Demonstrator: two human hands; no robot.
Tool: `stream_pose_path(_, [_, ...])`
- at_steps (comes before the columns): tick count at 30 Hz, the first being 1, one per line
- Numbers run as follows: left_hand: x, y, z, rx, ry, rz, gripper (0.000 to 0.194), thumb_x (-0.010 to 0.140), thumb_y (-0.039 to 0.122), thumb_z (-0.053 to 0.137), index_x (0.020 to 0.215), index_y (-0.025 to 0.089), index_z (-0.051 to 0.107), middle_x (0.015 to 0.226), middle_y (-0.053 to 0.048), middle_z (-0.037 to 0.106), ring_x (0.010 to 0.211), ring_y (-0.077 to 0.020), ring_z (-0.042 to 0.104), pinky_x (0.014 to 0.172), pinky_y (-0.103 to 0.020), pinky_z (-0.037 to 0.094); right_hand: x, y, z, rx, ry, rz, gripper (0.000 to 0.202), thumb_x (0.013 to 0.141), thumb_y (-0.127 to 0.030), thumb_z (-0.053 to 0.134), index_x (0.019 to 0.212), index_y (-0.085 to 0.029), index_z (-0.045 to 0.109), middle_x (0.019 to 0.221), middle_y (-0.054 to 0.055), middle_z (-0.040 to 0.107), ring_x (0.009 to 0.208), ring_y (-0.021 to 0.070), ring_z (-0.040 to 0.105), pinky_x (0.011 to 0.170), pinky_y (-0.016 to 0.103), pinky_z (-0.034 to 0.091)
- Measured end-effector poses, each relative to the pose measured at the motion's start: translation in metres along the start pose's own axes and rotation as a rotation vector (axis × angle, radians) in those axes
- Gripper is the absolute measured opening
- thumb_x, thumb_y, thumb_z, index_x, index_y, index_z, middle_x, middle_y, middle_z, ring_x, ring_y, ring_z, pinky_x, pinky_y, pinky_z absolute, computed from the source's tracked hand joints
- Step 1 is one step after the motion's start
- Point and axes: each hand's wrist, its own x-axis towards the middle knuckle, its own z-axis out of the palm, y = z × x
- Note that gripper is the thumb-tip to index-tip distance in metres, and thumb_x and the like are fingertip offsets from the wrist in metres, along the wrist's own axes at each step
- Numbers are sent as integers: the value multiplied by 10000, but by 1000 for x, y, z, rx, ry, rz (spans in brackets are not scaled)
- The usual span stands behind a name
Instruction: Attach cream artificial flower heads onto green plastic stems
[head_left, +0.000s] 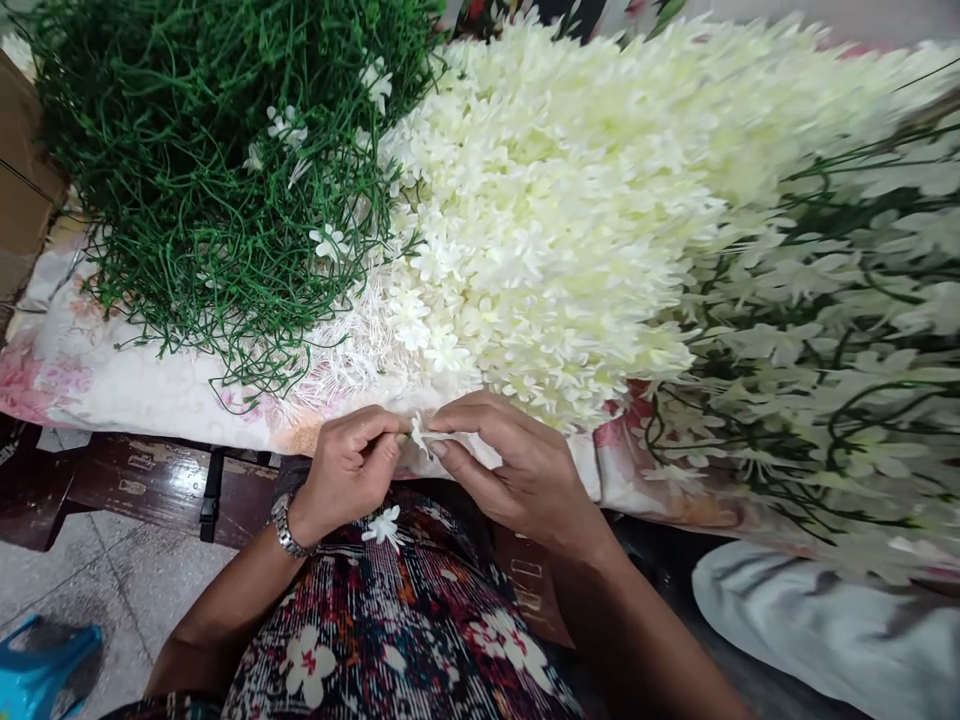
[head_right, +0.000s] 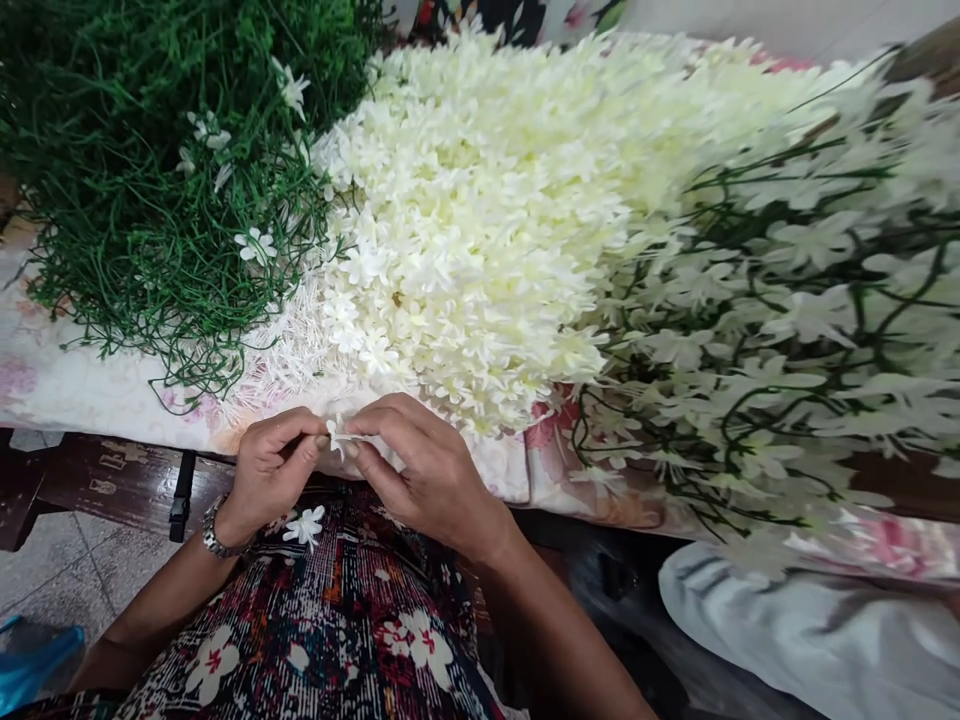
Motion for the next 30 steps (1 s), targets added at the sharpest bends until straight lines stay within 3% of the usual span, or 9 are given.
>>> stream_pose_path(5, [-3, -2, -2, 116, 111, 167, 130, 734, 80, 458, 804, 136, 552, 615, -4, 523, 555, -87, 475, 513, -209, 398, 4, -7, -5, 7, 0, 7, 148, 721, -103, 517, 850, -173, 527, 755, 33, 566, 715, 118, 527, 621, 258, 450])
stream_pose_path(13, [-6, -8, 2, 389, 121, 338, 159, 703, 53, 466, 817, 123, 552, 627, -28, 552, 591, -118, 509, 549, -249, 432, 5, -5, 3, 18, -20, 15, 103, 743, -90, 461, 788, -157, 526, 680, 14, 553, 649, 94, 503, 581, 235, 430])
stream_pose_path(30, [0, -13, 5, 363, 48, 260, 139, 737, 67, 416, 717, 126, 541, 588, -24, 502, 555, -105, 448, 513, -223, 385, 4, 9, 21, 62, 11, 56, 110, 739, -64, 434, 735, -146, 507, 621, 2, 513, 577, 71, 457, 529, 205, 383])
